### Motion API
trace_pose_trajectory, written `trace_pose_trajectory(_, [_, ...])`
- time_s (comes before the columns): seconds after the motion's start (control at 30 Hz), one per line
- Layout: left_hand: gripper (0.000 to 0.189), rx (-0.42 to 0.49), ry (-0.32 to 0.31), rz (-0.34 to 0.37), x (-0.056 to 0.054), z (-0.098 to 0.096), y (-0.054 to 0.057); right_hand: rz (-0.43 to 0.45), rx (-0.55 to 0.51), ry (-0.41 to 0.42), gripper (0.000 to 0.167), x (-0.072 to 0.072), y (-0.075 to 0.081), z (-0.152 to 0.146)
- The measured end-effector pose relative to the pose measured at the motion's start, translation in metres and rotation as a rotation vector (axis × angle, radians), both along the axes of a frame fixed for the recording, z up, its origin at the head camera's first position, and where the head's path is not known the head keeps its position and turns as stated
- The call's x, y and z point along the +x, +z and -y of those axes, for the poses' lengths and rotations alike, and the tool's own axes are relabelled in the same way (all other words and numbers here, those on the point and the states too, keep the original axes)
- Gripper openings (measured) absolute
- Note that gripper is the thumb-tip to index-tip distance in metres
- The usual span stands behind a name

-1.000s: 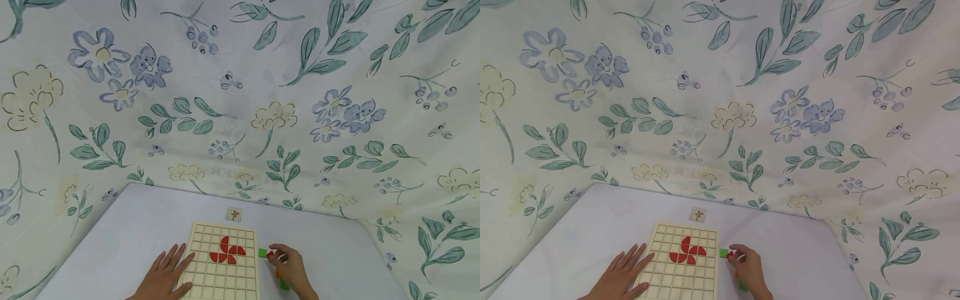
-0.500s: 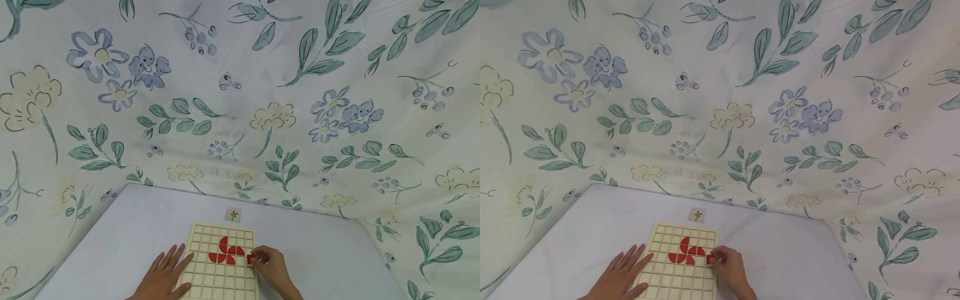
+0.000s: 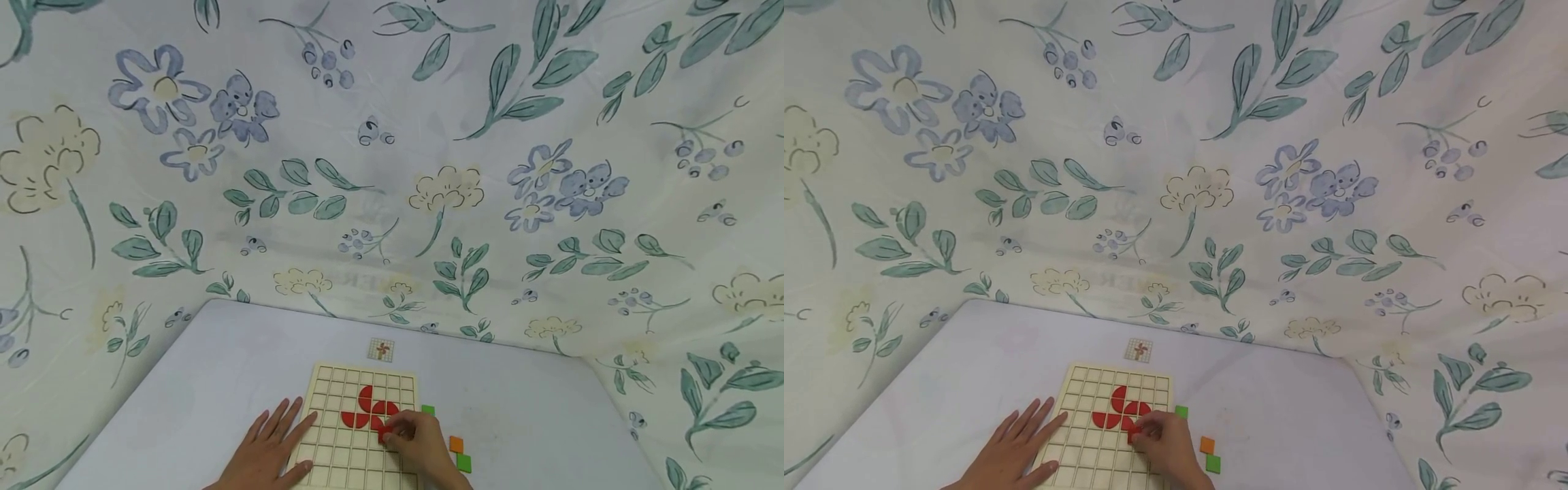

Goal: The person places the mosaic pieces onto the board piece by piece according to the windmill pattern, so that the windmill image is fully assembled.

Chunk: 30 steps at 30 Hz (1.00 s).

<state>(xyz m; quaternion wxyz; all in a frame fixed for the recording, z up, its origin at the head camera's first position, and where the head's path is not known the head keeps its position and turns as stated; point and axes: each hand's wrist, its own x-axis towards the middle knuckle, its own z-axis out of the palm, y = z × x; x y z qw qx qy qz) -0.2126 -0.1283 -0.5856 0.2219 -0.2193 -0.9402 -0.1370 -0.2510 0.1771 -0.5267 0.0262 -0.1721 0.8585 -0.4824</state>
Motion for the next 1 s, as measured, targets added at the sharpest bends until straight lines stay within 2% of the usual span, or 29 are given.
trace_pose_trajectory(0.23, [0.071,-0.009,-0.001,-0.011,0.0,0.0,0.001,0.009,-0.008,0.008,0.008,0.003,-0.001,0.009])
trace_pose_trajectory(0.33, [0.071,-0.009,0.0,-0.019,0.0,0.0,0.002,0.0,0.032,-0.003,0.006,0.005,-0.001,0.012])
trace_pose_trajectory(0.73, [0.072,0.004,0.007,-0.011,-0.001,-0.001,-0.001,-0.176,0.271,-0.004,0.004,0.007,-0.003,0.016])
trace_pose_trajectory(0.87, [0.072,0.015,0.005,-0.012,0.0,-0.001,-0.002,-0.265,0.304,-0.002,0.004,0.008,-0.004,0.015])
trace_pose_trajectory(1.0, [0.072,0.011,0.003,-0.025,-0.001,0.0,-0.003,-0.314,0.314,0.003,0.005,0.008,-0.005,0.014])
